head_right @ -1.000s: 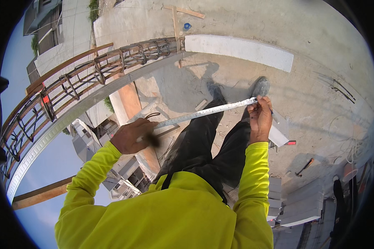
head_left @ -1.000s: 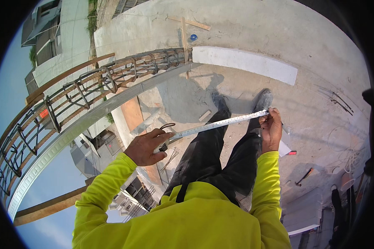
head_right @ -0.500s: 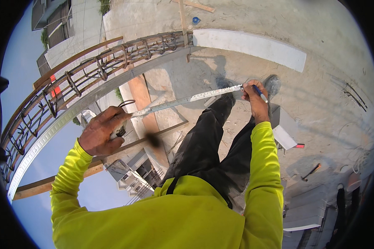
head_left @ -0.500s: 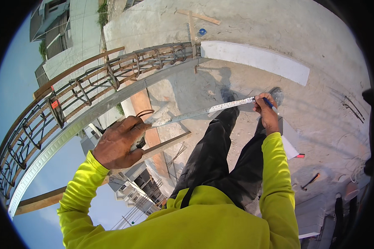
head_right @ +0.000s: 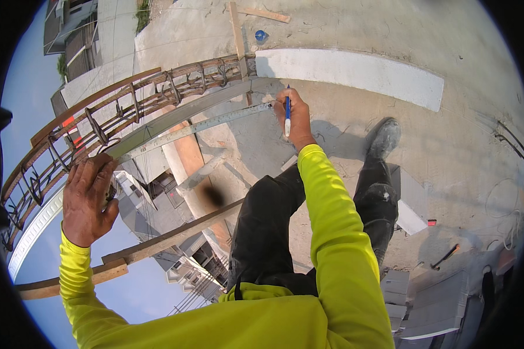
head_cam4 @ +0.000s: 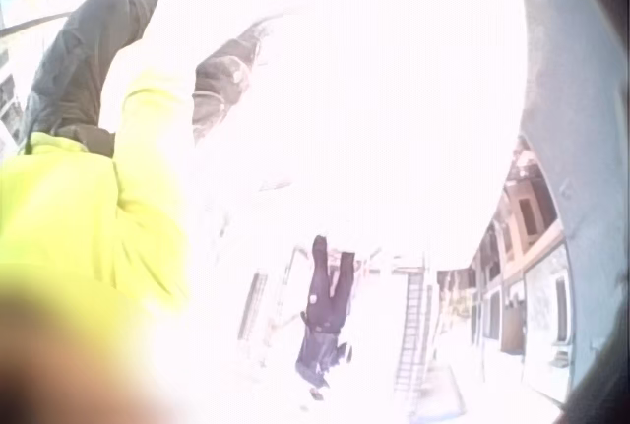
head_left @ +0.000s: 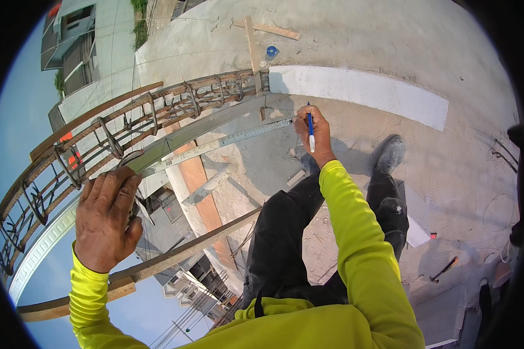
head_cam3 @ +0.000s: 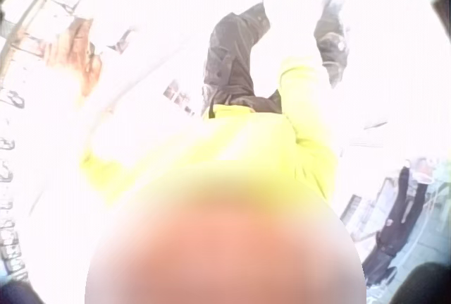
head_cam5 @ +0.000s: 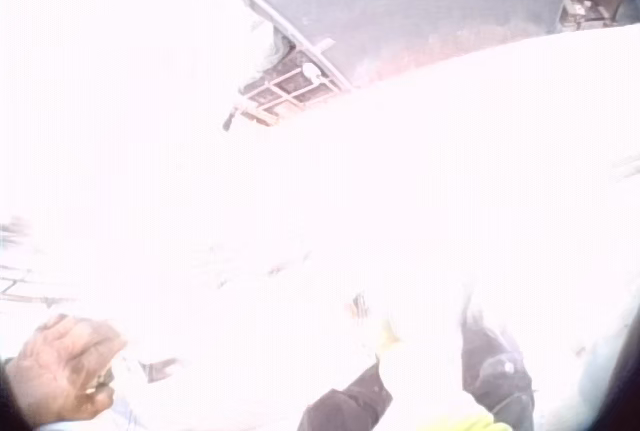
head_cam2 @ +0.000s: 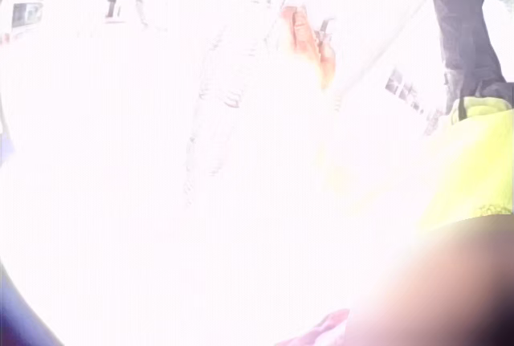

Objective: The person kneels on a concrete floor and uses a pen and ruler to mark measurements on a rebar cage. They then walk to retrieve a concrete block and a string line, and use the string to align the block against the rebar cage.

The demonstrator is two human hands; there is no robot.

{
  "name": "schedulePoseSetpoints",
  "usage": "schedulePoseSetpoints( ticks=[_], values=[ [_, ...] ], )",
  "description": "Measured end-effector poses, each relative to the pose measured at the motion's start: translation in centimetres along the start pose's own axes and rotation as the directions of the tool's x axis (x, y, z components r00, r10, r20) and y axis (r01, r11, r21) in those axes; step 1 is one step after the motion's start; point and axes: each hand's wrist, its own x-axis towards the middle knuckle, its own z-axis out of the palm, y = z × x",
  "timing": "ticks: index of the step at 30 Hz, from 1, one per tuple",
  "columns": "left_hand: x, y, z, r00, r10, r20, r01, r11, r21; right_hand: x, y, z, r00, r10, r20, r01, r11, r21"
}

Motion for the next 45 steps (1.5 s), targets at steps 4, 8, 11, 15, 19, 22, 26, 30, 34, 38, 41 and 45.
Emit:
schedulePoseSetpoints(
  ticks=[4,8,11,15,19,22,26,30,34,38,41,45],
  values=[
    [1.3,0.9,2.6,0.997,-0.069,-0.031,0.070,0.997,0.040,3.0,3.0,2.4,0.997,-0.067,0.029,0.068,0.997,-0.037],
    [2.3,1.9,5.5,0.990,-0.123,-0.065,0.129,0.986,0.107,6.8,4.5,3.9,0.956,-0.257,0.143,0.277,0.950,-0.143],
    [3.1,2.2,7.3,0.988,-0.111,-0.105,0.136,0.950,0.281,9.2,4.6,3.5,0.937,-0.038,0.347,0.048,0.999,-0.021],
    [4.3,2.6,8.9,0.978,-0.163,-0.128,0.193,0.944,0.267,11.8,5.1,4.6,0.862,0.100,0.497,-0.205,0.966,0.161],
    [5.9,3.5,11.0,0.972,-0.132,-0.196,0.203,0.890,0.407,13.2,6.3,5.3,0.843,0.070,0.533,-0.168,0.976,0.137],
    [6.7,3.6,12.1,0.955,-0.156,-0.253,0.251,0.878,0.407,14.3,6.5,4.6,0.831,0.012,0.556,0.032,0.997,-0.068],
    [6.4,3.8,13.7,0.911,-0.209,-0.355,0.371,0.791,0.486,15.6,6.1,4.0,0.763,-0.022,0.646,0.226,0.945,-0.235],
    [4.9,1.1,15.0,0.912,-0.213,-0.350,0.384,0.742,0.549,16.6,6.3,4.6,0.701,0.010,0.713,0.212,0.952,-0.221],
    [2.0,-1.9,15.3,0.908,-0.255,-0.331,0.406,0.726,0.555,18.1,7.7,4.4,0.632,-0.057,0.773,0.378,0.893,-0.243],
    [0.9,-2.7,15.0,0.864,-0.324,-0.384,0.492,0.705,0.511,19.3,9.8,4.0,0.612,-0.006,0.791,0.299,0.928,-0.224],
    [1.8,-2.1,14.6,0.858,-0.307,-0.411,0.498,0.693,0.522,19.7,10.9,3.7,0.580,-0.145,0.801,0.454,0.875,-0.170],
    [3.8,-0.5,14.3,0.839,-0.258,-0.479,0.481,0.762,0.433,20.3,11.2,3.4,0.588,-0.117,0.800,0.497,0.833,-0.244]
  ],
)
